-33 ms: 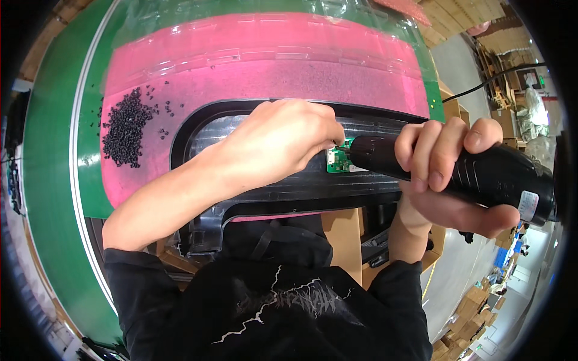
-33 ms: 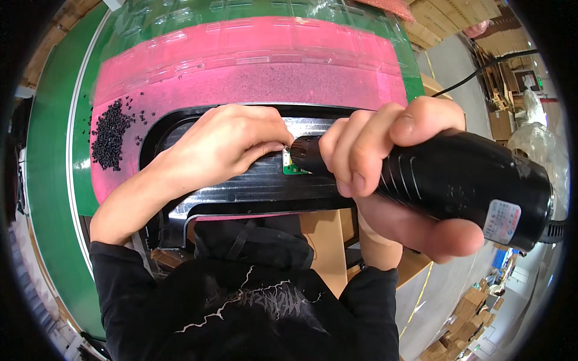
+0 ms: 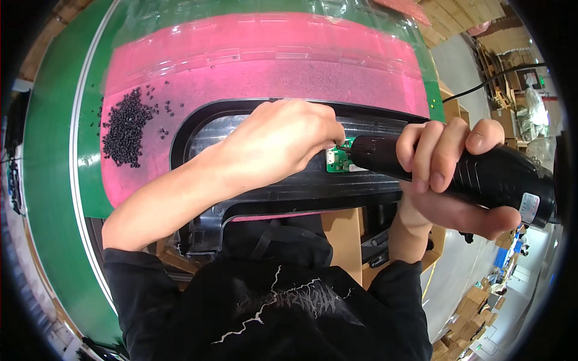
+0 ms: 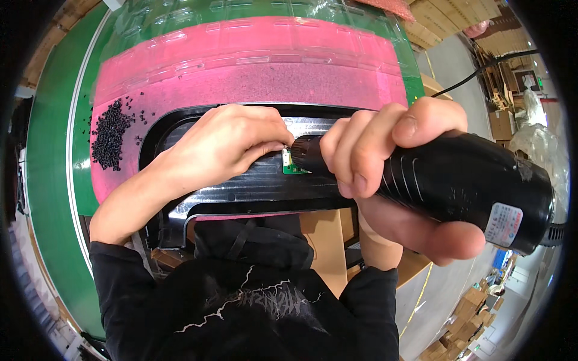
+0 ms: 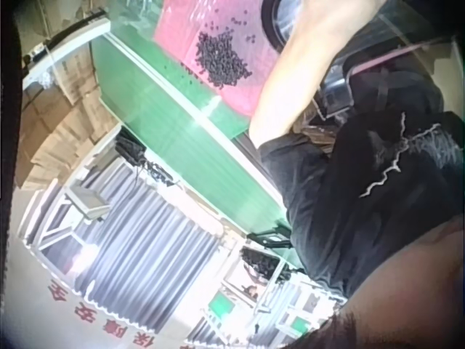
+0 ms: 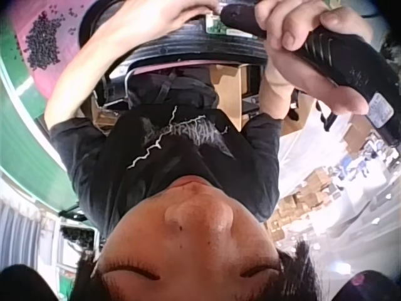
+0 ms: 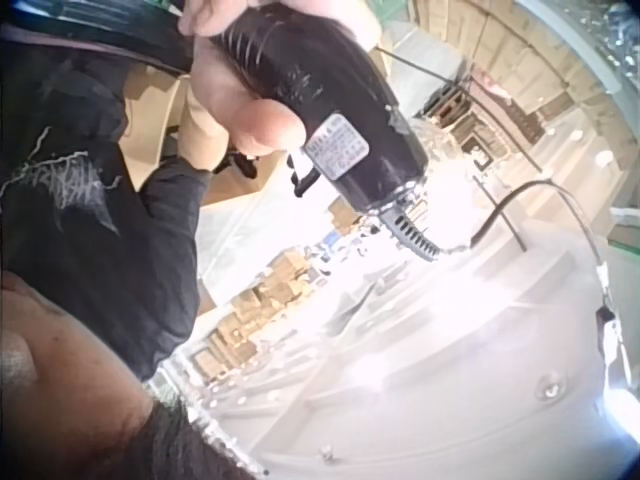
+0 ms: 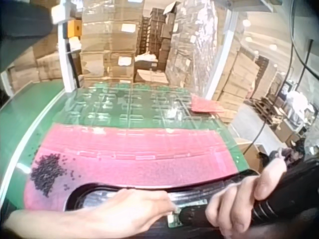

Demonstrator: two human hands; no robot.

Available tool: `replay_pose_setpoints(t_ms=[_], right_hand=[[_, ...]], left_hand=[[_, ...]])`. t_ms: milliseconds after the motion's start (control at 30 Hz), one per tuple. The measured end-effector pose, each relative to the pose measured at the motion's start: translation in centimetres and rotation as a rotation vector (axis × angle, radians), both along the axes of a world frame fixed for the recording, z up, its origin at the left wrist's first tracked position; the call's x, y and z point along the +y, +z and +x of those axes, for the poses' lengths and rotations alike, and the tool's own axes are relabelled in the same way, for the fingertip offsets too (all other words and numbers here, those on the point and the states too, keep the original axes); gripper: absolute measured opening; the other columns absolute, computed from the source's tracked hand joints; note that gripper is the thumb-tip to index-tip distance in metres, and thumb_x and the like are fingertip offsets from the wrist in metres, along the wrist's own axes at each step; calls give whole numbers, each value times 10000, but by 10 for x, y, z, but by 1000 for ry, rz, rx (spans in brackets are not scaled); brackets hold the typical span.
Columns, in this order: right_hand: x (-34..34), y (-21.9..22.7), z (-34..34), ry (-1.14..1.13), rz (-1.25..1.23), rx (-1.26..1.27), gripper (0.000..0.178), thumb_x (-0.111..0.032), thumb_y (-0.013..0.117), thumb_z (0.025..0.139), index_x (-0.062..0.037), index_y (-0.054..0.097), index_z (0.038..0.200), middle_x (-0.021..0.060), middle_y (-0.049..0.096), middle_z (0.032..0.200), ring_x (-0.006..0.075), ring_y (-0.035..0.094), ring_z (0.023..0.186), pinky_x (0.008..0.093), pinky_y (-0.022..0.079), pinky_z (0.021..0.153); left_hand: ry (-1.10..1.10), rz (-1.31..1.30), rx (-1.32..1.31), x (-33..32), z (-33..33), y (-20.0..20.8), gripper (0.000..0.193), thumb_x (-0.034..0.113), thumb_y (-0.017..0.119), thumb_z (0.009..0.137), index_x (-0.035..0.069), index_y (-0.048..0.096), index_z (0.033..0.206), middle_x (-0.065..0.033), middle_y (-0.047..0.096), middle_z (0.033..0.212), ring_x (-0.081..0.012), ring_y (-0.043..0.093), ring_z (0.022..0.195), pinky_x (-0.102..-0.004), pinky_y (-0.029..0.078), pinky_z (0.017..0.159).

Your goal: Assembling circuit boards into plastic housings using an electric screwdriver.

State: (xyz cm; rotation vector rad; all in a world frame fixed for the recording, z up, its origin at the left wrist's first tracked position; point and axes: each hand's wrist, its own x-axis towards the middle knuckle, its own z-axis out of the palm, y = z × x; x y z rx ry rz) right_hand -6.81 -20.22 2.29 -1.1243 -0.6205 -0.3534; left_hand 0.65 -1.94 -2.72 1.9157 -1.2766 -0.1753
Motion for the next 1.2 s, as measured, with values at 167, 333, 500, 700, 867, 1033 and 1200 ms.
replay_pose_setpoints(t_ms=[167,333,500,700,867,1033,1200], right_hand=[[-2,-3,2,-32,-40,-26,753,-746,620,722,-92,465,1062,-12,491,646,93,434,475,256,367,503],[-7,-16,11,-156,-85,-20,800,-807,513,742,-66,467,1041,2,477,606,104,427,456,267,362,478],[-1,-25,15,-149,-65,-19,791,-797,496,762,-56,459,1037,5,474,601,104,431,449,263,372,468],[-5,-23,15,-91,-55,-20,836,-791,568,717,-27,444,1033,39,487,640,132,480,502,286,436,534],[-2,-22,18,-80,-54,9,828,-770,601,714,-21,453,1033,42,485,618,132,473,498,271,424,512],[7,-17,16,-146,-57,105,786,-757,566,749,-30,451,1022,29,475,597,122,450,479,266,406,501],[20,-10,11,-315,-148,279,745,-758,546,765,-49,445,971,2,454,582,107,428,461,259,381,487]], left_hand=[[8,-15,-9,0,2,-2,131,69,638,830,8,656,945,-109,650,888,-322,638,819,-390,512,693],[62,26,-75,-2,0,3,158,80,635,836,17,654,979,-111,640,870,-322,637,810,-390,510,678],[163,3,-86,1,-1,5,119,80,625,856,9,639,951,-128,618,830,-332,626,774,-406,496,640],[177,-30,-89,-2,0,2,108,84,617,865,5,632,937,-141,618,830,-345,619,761,-415,492,639],[175,-28,-65,0,0,3,104,82,613,868,2,625,933,-144,620,835,-351,619,768,-418,493,647],[170,-23,-45,1,1,5,97,77,609,867,3,616,930,-146,622,834,-354,621,776,-423,493,654],[192,4,-50,1,-1,4,100,72,612,859,6,611,934,-149,626,832,-358,619,788,-424,496,661]])
